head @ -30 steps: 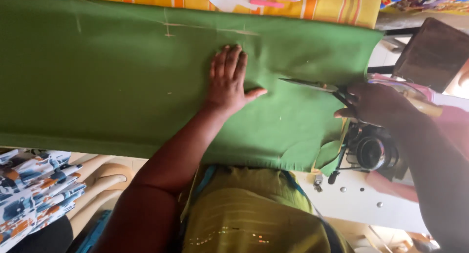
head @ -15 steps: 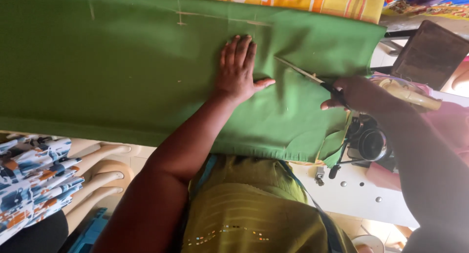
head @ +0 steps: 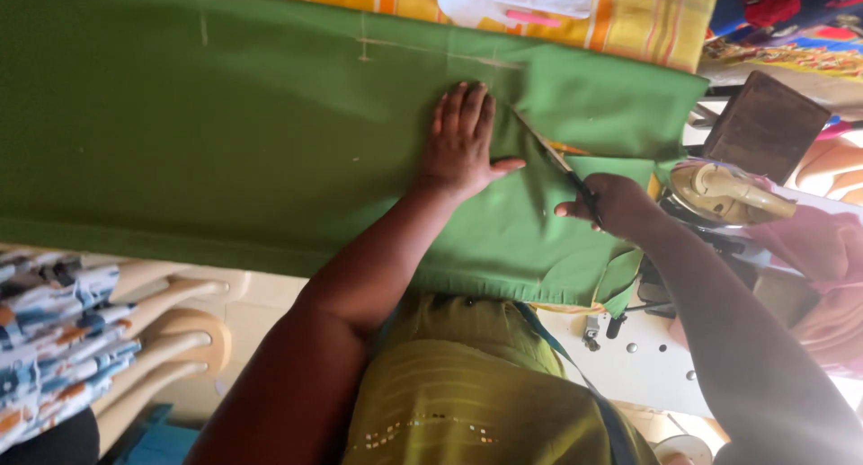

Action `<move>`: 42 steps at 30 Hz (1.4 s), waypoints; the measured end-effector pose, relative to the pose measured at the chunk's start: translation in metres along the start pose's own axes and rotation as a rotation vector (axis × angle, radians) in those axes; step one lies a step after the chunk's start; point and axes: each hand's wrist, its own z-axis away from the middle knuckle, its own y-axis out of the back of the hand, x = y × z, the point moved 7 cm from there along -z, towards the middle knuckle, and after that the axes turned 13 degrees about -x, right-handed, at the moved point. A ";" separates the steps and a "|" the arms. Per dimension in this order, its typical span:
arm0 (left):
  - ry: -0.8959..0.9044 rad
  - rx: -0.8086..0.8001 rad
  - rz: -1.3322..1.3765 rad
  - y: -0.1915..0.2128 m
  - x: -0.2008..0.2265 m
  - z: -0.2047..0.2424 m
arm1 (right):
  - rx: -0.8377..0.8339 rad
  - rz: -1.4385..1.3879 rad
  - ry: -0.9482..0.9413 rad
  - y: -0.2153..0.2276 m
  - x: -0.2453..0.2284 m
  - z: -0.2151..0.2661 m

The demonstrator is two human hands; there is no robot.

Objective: The person cuts a large piece of green fabric on a table using shears, following marked lines. After cutting, they fold the fabric and use a measuring tape to measure a section.

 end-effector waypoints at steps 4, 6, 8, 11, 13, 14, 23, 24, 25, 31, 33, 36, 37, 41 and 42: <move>-0.005 0.002 0.042 -0.004 -0.002 0.003 | -0.023 -0.309 -0.045 -0.041 0.006 0.004; -0.012 0.005 0.076 -0.001 -0.002 0.001 | -0.005 -0.431 -0.019 -0.060 -0.004 0.003; -0.009 0.003 0.085 0.007 -0.003 0.002 | 0.006 -0.702 0.003 -0.078 -0.030 0.007; -0.018 0.055 0.064 0.002 -0.003 0.003 | 0.159 -0.555 0.079 -0.076 -0.022 -0.021; -0.003 0.055 0.052 0.001 -0.003 0.004 | 0.185 -0.541 0.048 -0.079 -0.025 -0.028; 0.002 0.062 0.041 0.001 -0.003 0.001 | 0.223 -0.530 0.020 -0.076 -0.026 -0.032; 0.029 0.023 0.044 -0.006 -0.003 0.000 | 0.164 -0.863 0.110 -0.093 -0.045 -0.024; 0.027 0.029 0.044 -0.008 -0.002 0.000 | 0.170 -0.861 0.113 -0.089 -0.057 -0.020; 0.030 0.045 0.047 -0.009 -0.002 0.000 | 0.176 -0.899 0.119 -0.085 -0.068 -0.015; 0.035 -0.013 0.050 -0.011 -0.004 0.002 | 0.224 -0.757 0.116 -0.068 -0.071 -0.046; 0.030 -0.019 0.060 -0.013 -0.003 0.002 | 0.218 -0.761 0.111 -0.068 -0.075 -0.047; 0.032 -0.033 0.063 -0.021 -0.003 0.002 | 0.151 -0.916 0.105 -0.073 -0.079 -0.046; 0.040 -0.037 0.064 -0.021 -0.002 0.002 | 0.153 -0.888 0.118 -0.071 -0.080 -0.042; 0.033 -0.026 0.093 -0.014 -0.003 0.002 | 0.022 -0.831 0.248 -0.059 -0.086 -0.030; 0.030 -0.021 0.088 -0.015 -0.002 0.002 | 0.025 -0.831 0.256 -0.042 -0.081 -0.026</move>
